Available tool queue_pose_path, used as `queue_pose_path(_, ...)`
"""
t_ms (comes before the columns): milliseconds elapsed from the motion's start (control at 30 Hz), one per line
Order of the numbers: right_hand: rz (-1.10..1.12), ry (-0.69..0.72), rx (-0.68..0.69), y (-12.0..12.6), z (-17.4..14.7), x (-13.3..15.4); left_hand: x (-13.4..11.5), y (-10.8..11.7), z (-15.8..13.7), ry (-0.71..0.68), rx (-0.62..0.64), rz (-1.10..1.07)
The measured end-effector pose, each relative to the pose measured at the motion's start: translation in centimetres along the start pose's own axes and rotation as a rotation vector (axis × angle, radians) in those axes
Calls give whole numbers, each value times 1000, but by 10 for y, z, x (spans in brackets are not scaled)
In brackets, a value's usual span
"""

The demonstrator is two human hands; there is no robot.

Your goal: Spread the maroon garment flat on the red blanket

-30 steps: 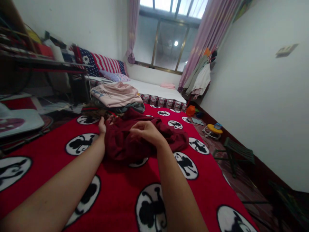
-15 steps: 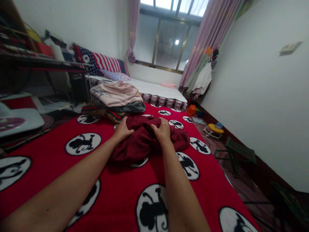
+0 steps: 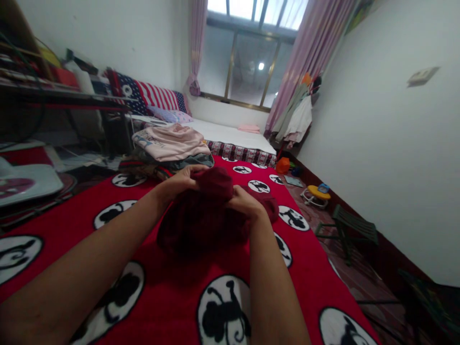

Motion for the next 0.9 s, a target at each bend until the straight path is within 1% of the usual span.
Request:
queue_pose_path(33,103,-21,-78,6,0,1,-12,6,6,-66,-107,123)
queue_pose_path(100,319,-38,-274,22,0,3,-39,18,7,-222,-400,462)
queue_pose_path(133,410,-37,-378,30,0,3,-51,17,1,-304,-522,637)
queue_pose_path(167,482,-30,-471,38,-1,3,-61,9,-7,-381,-578,789)
queue_pose_path(200,536,-16,-547,43,-3,4,-65,-4,-15,-451,-552,906)
queue_pose_path(233,577,4,-603,47,-4,6,-64,-20,-22,-508,-452,987)
queue_pose_path(300,639,29,-651,48,-6,11,-48,-54,-38,-569,-166,1071)
queue_pose_path(333,664,30,-661,47,-7,13,-36,-65,-46,-572,-71,1091)
queue_pose_path(367,684,26,-669,45,-7,15,-25,-70,-52,-557,-21,1100)
queue_pose_path(400,700,23,-678,44,-8,16,-15,-70,-55,-529,-14,1100)
queue_pose_path(467,708,36,-704,44,-9,17,-5,-59,-57,-476,-45,1074)
queue_pose_path(500,705,55,-729,47,-11,18,-6,-50,-56,-470,-53,1048)
queue_pose_path(567,698,88,-841,59,-17,17,-20,-32,-53,-507,-51,976)
queue_pose_path(633,694,107,-1040,76,-31,14,-47,-9,-50,-563,-90,889)
queue_pose_path(667,699,113,-1153,85,-39,13,-62,5,-49,-580,-155,840)
queue_pose_path(700,705,125,-1259,92,-48,13,-77,21,-49,-584,-255,783)
queue_pose_path(733,710,150,-1345,98,-55,13,-91,37,-51,-592,-357,708)
queue_pose_path(767,706,185,-1402,103,-61,15,-104,52,-53,-618,-453,610)
queue_pose_path(833,675,270,-1448,111,-67,17,-124,80,-58,-698,-592,346)
queue_pose_path(867,644,311,-1451,113,-68,18,-129,93,-60,-719,-636,200)
queue_pose_path(900,609,340,-1446,114,-67,18,-129,106,-61,-708,-674,72)
Point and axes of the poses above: each hand's wrist, its own z-axis towards the middle knuckle, its own y-axis out of the back of the hand, x = y × z, the point moved 6 cm from there along z, towards the middle knuckle, and after that the axes turned 6 degrees about -y, right-handed, at the moved point
